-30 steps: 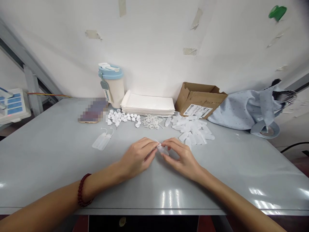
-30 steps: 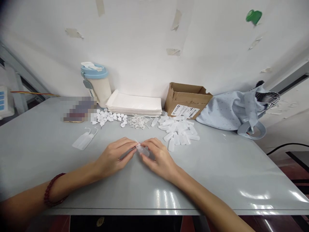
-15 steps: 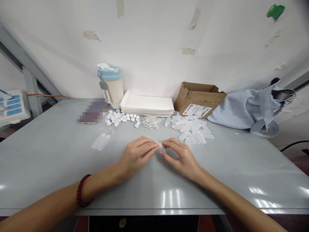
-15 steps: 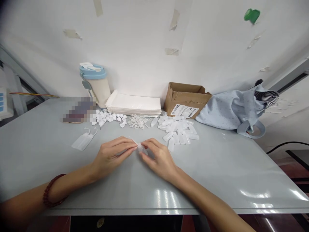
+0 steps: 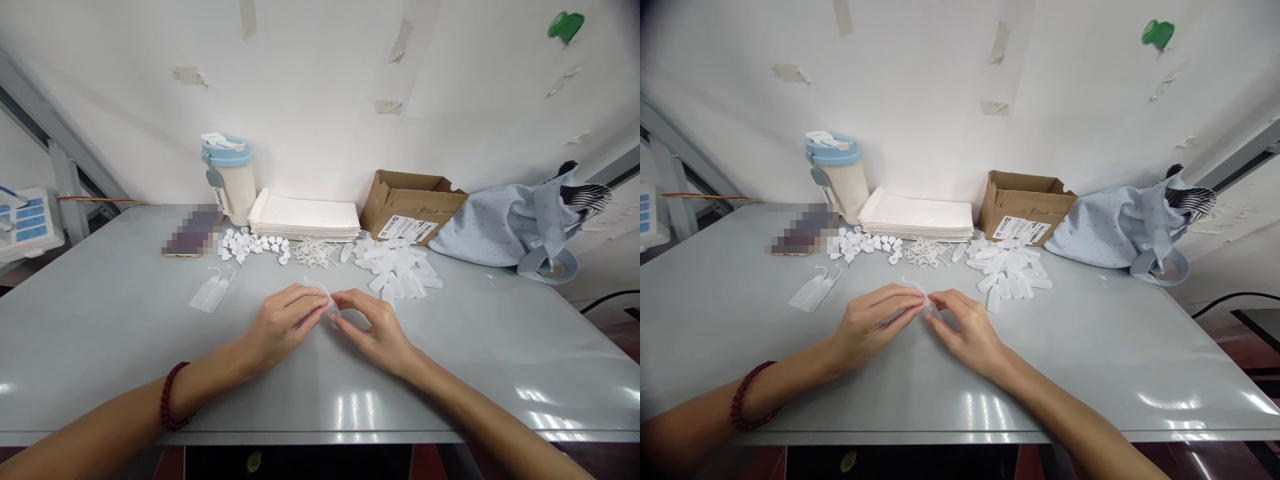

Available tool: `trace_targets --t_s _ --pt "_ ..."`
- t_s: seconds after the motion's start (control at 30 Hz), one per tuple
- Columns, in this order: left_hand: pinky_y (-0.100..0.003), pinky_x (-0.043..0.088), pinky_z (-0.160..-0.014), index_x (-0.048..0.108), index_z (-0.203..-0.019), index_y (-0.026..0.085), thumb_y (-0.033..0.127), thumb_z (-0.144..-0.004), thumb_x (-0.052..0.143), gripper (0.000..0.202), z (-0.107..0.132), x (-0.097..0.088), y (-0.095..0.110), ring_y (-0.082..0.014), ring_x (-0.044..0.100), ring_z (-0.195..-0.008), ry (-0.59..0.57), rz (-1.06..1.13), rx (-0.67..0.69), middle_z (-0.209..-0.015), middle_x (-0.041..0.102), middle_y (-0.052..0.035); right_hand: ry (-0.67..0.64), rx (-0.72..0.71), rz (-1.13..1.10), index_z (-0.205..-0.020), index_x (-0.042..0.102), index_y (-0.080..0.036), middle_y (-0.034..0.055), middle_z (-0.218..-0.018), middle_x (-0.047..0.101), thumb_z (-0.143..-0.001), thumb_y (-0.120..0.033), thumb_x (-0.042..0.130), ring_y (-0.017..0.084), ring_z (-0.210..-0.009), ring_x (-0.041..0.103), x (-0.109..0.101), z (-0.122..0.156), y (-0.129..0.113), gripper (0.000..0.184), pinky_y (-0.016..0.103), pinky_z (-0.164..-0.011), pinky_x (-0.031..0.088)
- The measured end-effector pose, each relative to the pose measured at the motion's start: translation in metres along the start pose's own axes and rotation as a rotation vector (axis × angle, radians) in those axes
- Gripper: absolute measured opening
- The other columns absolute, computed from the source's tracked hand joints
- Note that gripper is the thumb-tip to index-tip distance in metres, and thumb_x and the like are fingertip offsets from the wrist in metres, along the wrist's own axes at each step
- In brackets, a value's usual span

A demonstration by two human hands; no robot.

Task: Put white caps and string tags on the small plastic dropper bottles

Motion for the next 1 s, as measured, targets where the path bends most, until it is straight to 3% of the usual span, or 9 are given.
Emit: trace_targets --t_s 0.27,0.47,0.63,0.73,0.83,1.0 --pt "-0.030 0.056 -0.076 0.058 -0.110 0.016 0.009 -0.088 0.054 0.023 0.003 0.003 0.008 -0.0173 0.065 -0.088 -0.030 -0.086 0.072 -0.098 0.068 -0.0101 0.058 0.237 -0.214 -0.106 0.064 -0.021 0.0070 -0.101 0.070 -0.084 -0.026 0.063 0.020 -0.091 0.069 0.001 0.002 0.020 0.023 0.038 -0.081 0.057" --pt "-0.036 0.056 -0.077 0.054 -0.115 0.012 0.006 -0.087 0.052 0.029 0.009 0.013 0.014 -0.0221 0.062 -0.092 -0.114 -0.223 0.108 -0.103 0.064 -0.0153 0.100 0.399 -0.418 -0.100 0.065 -0.020 0.0059 -0.093 0.073 -0.079 -0.037 0.069 0.021 -0.086 0.071 0.005 0.005 0.033 0.027 0.037 -0.079 0.057" --pt "-0.034 0.054 -0.081 0.050 -0.116 0.013 0.013 -0.086 0.059 0.032 0.006 0.011 0.004 -0.0204 0.059 -0.094 -0.132 -0.091 -0.022 -0.104 0.063 -0.0120 0.069 0.488 -0.543 -0.099 0.065 -0.018 0.0068 -0.093 0.073 -0.075 -0.039 0.071 0.020 -0.085 0.071 0.011 0.006 0.037 0.032 0.036 -0.079 0.056" --pt "-0.036 0.054 -0.081 0.045 -0.123 0.013 0.028 -0.079 0.071 0.053 0.007 0.016 -0.004 -0.0234 0.057 -0.099 -0.235 -0.091 -0.102 -0.110 0.060 -0.0127 0.052 0.524 -0.567 -0.099 0.065 -0.017 0.0061 -0.089 0.072 -0.075 -0.038 0.071 0.020 -0.084 0.070 0.012 0.008 0.036 0.032 0.035 -0.078 0.055" --pt "-0.039 0.053 -0.080 0.043 -0.125 0.013 0.032 -0.072 0.077 0.066 0.008 0.023 -0.004 -0.0257 0.054 -0.100 -0.334 -0.152 -0.109 -0.112 0.058 -0.0130 0.041 0.540 -0.566 -0.099 0.065 -0.017 0.0060 -0.089 0.072 -0.075 -0.037 0.070 0.020 -0.083 0.070 0.013 0.009 0.036 0.032 0.035 -0.077 0.054" --pt "-0.037 0.050 -0.078 0.048 -0.115 0.013 0.021 -0.077 0.069 0.044 0.008 0.023 -0.003 -0.0244 0.052 -0.096 -0.346 -0.193 -0.092 -0.106 0.058 -0.0106 0.011 0.550 -0.549 -0.095 0.064 -0.017 0.0052 -0.086 0.073 -0.077 -0.036 0.068 0.019 -0.078 0.069 0.017 0.009 0.037 0.027 0.033 -0.072 0.052"
Point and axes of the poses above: each hand's wrist, its own z-axis away from the middle knuckle, its own x-axis out of the palm, y = z × x, the point moved 9 cm from there along -z, towards the middle knuckle
